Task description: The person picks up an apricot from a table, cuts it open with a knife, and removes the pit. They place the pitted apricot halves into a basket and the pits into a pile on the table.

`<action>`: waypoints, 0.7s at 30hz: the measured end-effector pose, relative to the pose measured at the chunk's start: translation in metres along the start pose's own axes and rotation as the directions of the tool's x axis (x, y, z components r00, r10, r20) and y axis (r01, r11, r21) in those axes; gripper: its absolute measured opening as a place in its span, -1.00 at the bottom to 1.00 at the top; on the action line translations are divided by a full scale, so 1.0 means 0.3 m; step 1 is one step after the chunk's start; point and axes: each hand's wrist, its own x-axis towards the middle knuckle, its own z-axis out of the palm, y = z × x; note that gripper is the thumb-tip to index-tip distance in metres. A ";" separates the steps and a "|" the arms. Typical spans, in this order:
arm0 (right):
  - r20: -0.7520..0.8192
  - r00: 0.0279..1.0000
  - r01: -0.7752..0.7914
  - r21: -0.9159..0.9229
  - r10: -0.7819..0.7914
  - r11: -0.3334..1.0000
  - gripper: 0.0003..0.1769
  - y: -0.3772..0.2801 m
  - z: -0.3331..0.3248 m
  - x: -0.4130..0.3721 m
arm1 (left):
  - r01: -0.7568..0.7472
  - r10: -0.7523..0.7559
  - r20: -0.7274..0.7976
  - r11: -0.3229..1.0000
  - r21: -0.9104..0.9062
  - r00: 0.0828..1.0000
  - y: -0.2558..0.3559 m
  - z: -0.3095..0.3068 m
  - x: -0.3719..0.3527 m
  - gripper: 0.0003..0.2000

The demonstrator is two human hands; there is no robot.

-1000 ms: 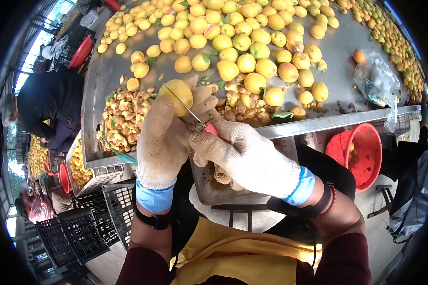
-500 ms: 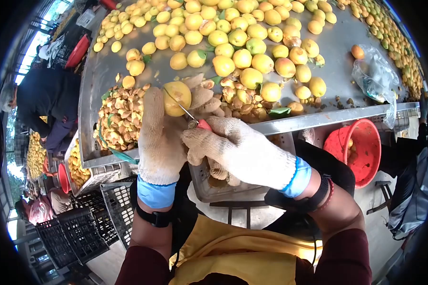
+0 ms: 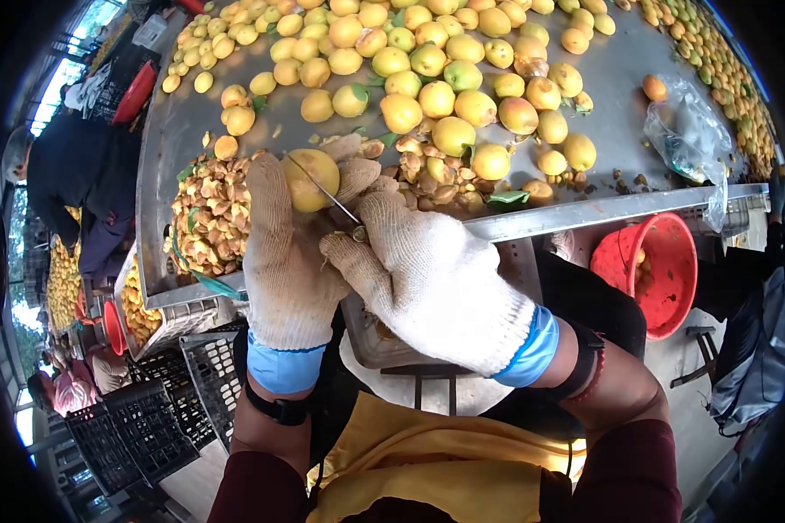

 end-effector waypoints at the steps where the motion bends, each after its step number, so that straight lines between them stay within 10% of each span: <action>1: 0.130 0.985 -0.108 -0.062 0.116 0.992 -0.47 -0.025 -0.031 0.002 | 0.044 -0.048 -0.031 0.992 -0.116 0.998 0.003 0.015 -0.002 -0.68; 6: 0.123 0.989 -0.062 -0.126 0.078 0.990 -0.45 0.015 -0.021 0.034 | 0.081 -0.118 -0.145 0.967 -0.243 0.982 -0.030 0.016 -0.003 -0.64; 8: 0.118 0.990 -0.057 -0.150 0.075 0.987 -0.45 0.014 -0.017 0.038 | -0.195 0.249 -0.028 0.817 0.543 0.968 -0.096 -0.043 0.033 -0.63; 12: 0.076 0.985 -0.152 -0.054 0.155 0.987 -0.61 -0.029 -0.041 0.038 | -0.030 0.034 -0.009 0.947 0.319 0.999 0.046 0.008 0.006 -0.38; 14: 0.088 0.993 -0.068 -0.063 0.074 0.996 -0.61 -0.031 -0.052 0.033 | -0.013 0.017 -0.011 0.954 0.298 1.000 0.066 0.006 0.002 -0.74; 18: 0.132 0.978 -0.153 -0.088 0.164 0.984 -0.43 -0.051 -0.041 0.026 | -0.136 0.135 0.032 0.904 0.404 0.990 -0.015 -0.004 0.001 -0.69; 21: 0.037 0.999 0.014 -0.178 -0.008 0.984 -0.42 0.027 -0.002 0.034 | -0.001 0.011 -0.102 0.995 0.098 0.995 -0.033 0.023 0.020 -0.63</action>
